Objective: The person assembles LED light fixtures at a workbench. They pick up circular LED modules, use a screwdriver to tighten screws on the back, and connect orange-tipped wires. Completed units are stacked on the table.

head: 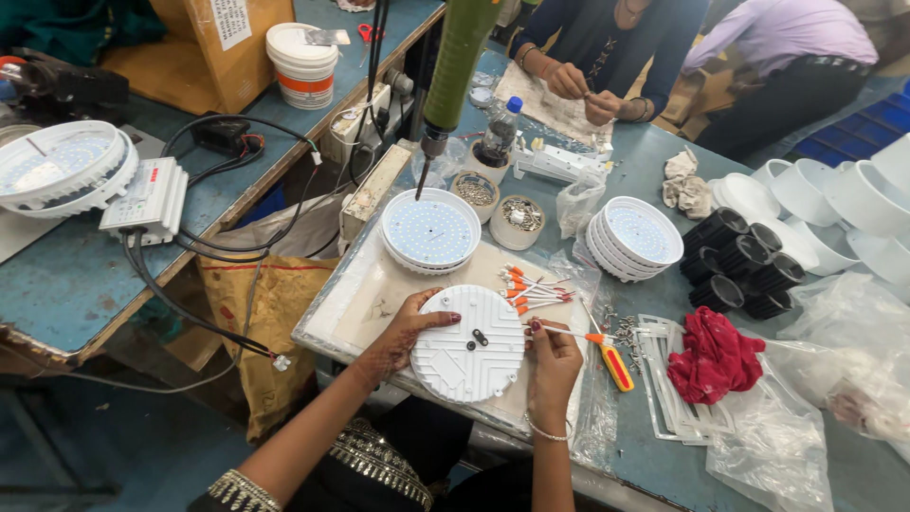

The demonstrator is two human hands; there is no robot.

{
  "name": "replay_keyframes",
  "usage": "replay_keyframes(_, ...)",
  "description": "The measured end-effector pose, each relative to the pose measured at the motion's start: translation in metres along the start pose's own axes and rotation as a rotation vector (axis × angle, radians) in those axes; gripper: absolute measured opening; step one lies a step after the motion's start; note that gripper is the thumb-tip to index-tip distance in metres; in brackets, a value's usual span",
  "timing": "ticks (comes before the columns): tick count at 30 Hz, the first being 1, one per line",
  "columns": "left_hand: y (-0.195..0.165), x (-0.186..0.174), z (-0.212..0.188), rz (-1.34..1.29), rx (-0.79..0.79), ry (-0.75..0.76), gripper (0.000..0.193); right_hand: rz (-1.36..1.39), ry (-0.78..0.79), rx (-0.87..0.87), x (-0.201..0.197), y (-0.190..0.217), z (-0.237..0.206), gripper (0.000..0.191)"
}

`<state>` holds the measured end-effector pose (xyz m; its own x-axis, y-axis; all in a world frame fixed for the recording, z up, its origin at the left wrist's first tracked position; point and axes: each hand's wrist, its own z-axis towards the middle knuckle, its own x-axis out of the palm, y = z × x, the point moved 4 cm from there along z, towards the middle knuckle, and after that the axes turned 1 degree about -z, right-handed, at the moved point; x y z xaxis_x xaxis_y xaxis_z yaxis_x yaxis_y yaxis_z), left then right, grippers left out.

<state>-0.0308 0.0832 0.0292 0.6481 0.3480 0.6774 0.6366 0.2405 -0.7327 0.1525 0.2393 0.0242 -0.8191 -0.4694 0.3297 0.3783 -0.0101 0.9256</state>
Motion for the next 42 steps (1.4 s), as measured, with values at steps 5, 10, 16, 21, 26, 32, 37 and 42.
replay_keyframes(5, -0.001, 0.0, 0.002, -0.004, -0.021, -0.015, 0.055, 0.009, -0.014, -0.027, -0.005, -0.006, 0.0, 0.011)
replay_keyframes(10, -0.001, 0.001, 0.002, 0.0, -0.008, 0.001, 0.053, -0.044, -0.05, -0.063, -0.001, 0.002, -0.004, 0.011)
replay_keyframes(16, -0.002, 0.0, 0.003, 0.018, 0.009, 0.009, 0.05, -0.172, -0.188, -0.087, 0.012, 0.024, -0.021, 0.016)
replay_keyframes(21, -0.004, 0.001, 0.003, 0.063, 0.017, 0.006, 0.048, -0.29, -0.09, -0.122, 0.027, 0.037, -0.048, 0.015)
replay_keyframes(26, -0.005, 0.001, 0.001, 0.091, 0.024, -0.002, 0.044, -0.373, -0.034, -0.136, 0.041, 0.033, -0.062, 0.013)
replay_keyframes(32, -0.007, 0.002, 0.0, 0.127, 0.032, 0.009, 0.043, -0.381, 0.001, -0.15, 0.038, 0.029, -0.066, 0.014)
replay_keyframes(37, -0.008, 0.003, -0.002, 0.12, 0.011, -0.003, 0.045, -0.316, 0.019, -0.119, 0.034, 0.021, -0.063, 0.015)
replay_keyframes(42, -0.007, 0.004, -0.001, 0.12, -0.005, -0.019, 0.049, -0.288, 0.053, -0.123, 0.029, 0.02, -0.061, 0.014)
